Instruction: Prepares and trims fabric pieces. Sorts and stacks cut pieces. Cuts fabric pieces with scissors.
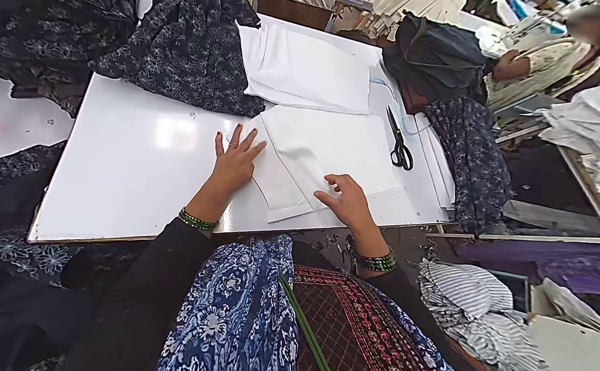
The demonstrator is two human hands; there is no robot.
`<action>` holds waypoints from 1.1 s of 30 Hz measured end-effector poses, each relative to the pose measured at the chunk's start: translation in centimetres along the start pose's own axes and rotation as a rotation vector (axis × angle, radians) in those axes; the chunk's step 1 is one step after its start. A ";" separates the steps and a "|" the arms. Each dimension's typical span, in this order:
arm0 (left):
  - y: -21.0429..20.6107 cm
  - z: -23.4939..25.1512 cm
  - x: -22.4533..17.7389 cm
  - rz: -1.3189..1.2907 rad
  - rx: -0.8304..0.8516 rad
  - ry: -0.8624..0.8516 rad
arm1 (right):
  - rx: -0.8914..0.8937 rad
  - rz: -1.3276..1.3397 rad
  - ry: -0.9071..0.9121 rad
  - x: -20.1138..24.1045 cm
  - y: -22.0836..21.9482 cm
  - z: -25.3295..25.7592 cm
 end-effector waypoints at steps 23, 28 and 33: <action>0.3 -0.6 3.0 0.054 0.067 0.382 | -0.149 0.086 -0.186 -3.7 0.3 2.9; 0.1 -0.4 3.0 0.061 0.073 0.361 | -0.077 0.028 -0.177 -3.7 -0.5 3.4; 0.3 -0.4 2.8 0.038 0.063 0.358 | -0.169 -0.021 -0.079 -3.0 -0.2 3.3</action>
Point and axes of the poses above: each hand's wrist, its own z-axis towards the middle knuckle, its own y-axis out of the back of the hand, x = y × z, the point moved 7 cm from there along z, towards the middle knuckle, and after that the axes turned 6 degrees about y, right-handed, at the moved point
